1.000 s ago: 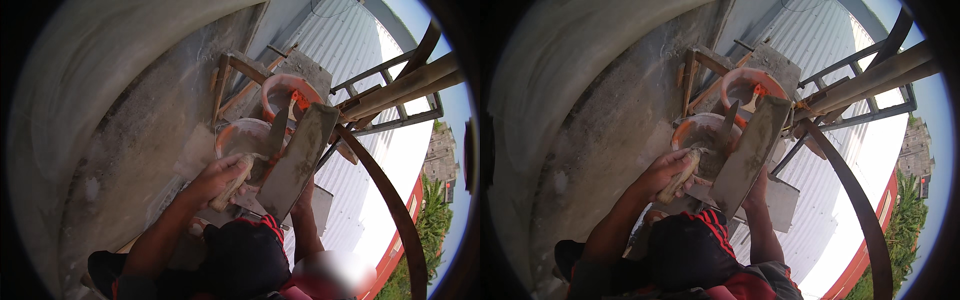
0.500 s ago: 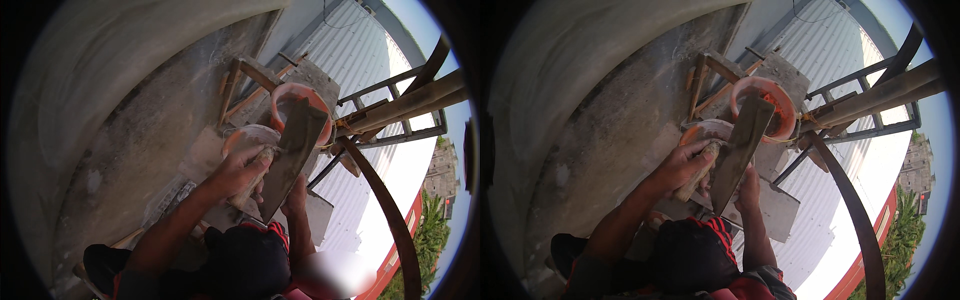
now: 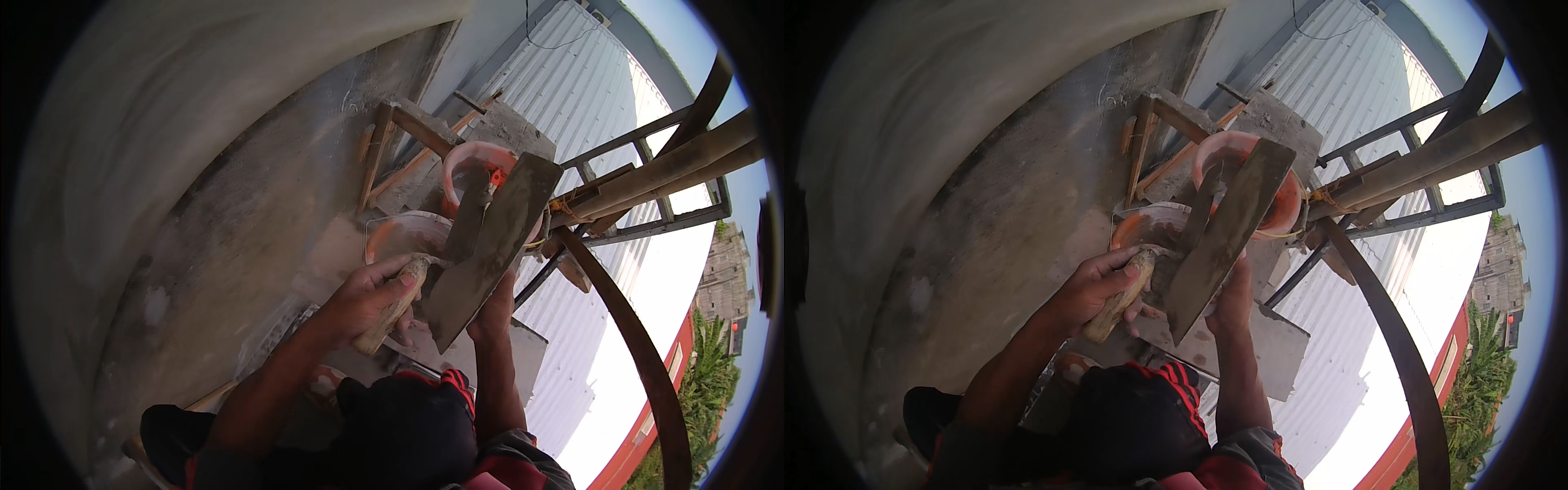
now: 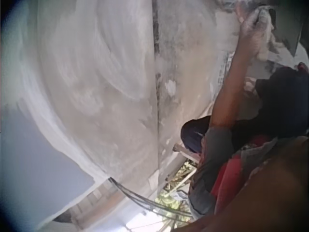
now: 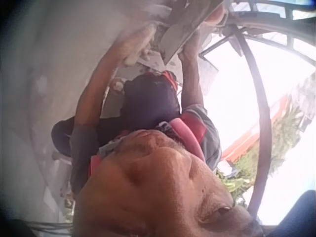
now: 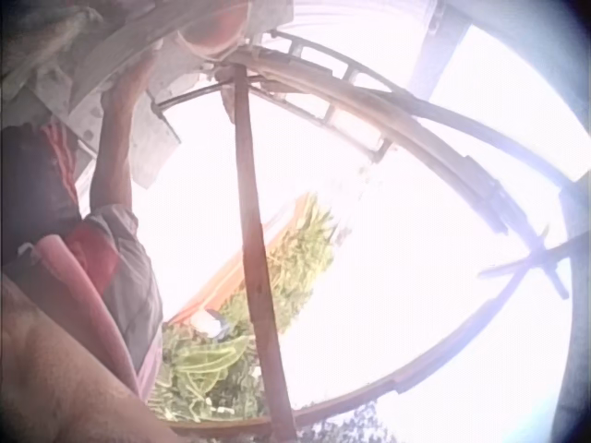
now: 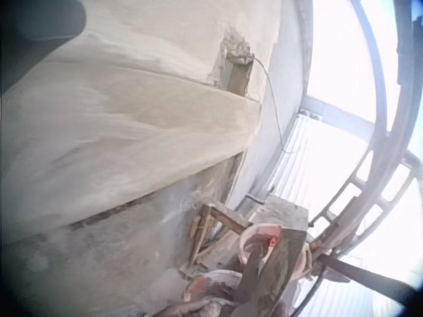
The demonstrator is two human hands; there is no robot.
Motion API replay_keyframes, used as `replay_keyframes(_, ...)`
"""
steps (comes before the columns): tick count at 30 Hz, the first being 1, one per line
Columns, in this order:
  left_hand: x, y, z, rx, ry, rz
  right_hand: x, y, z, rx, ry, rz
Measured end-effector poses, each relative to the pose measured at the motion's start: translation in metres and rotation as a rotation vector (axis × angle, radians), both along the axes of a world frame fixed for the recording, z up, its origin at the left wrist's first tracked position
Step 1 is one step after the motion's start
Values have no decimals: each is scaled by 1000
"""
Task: The person applies plaster to a curved wall using a trowel and a finishing float, smoothing the surface in broad strokes. The person then uses a brush to clean the edge of the plastered area.
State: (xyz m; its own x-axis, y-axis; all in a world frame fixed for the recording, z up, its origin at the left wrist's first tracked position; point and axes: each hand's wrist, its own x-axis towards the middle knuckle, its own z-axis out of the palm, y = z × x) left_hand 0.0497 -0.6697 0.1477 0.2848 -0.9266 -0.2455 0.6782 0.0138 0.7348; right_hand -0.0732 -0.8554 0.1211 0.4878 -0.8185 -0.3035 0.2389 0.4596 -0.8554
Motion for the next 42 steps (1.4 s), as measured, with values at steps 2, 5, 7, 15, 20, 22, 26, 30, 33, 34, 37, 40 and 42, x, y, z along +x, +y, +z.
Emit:
replay_keyframes(2,-2,-2,0,-16,58,-19,4,-2,1,-79,28,39)
replay_keyframes(5,1,-1,4,-65,114,-17,-1,-9,3,-240,120,260)
replay_keyframes(7,5,2,7,-112,136,-6,-8,-12,6,-248,160,316)
replay_keyframes(15,14,6,7,-194,201,-9,-25,-13,20,-340,279,124)
replay_keyframes(20,15,18,4,-242,212,33,-19,-25,22,-585,445,331)
replay_keyframes(22,32,41,-1,-240,135,89,-7,-45,25,-842,758,168)
replay_keyframes(26,53,130,-7,-88,-15,57,3,-83,68,-786,491,625)
replay_keyframes(30,32,239,0,225,-27,120,80,-54,89,-773,265,1089)
replay_keyframes(33,-13,329,10,400,35,227,159,11,97,-874,425,1643)
replay_keyframes(34,-33,357,14,449,65,268,179,46,82,-1079,364,1715)
replay_keyframes(37,-106,423,27,635,149,493,206,152,50,-1246,359,1952)
replay_keyframes(40,-181,467,28,756,199,710,201,252,32,-2012,-112,1764)
replay_keyframes(42,-227,482,15,733,218,862,195,314,25,-2217,-160,1778)
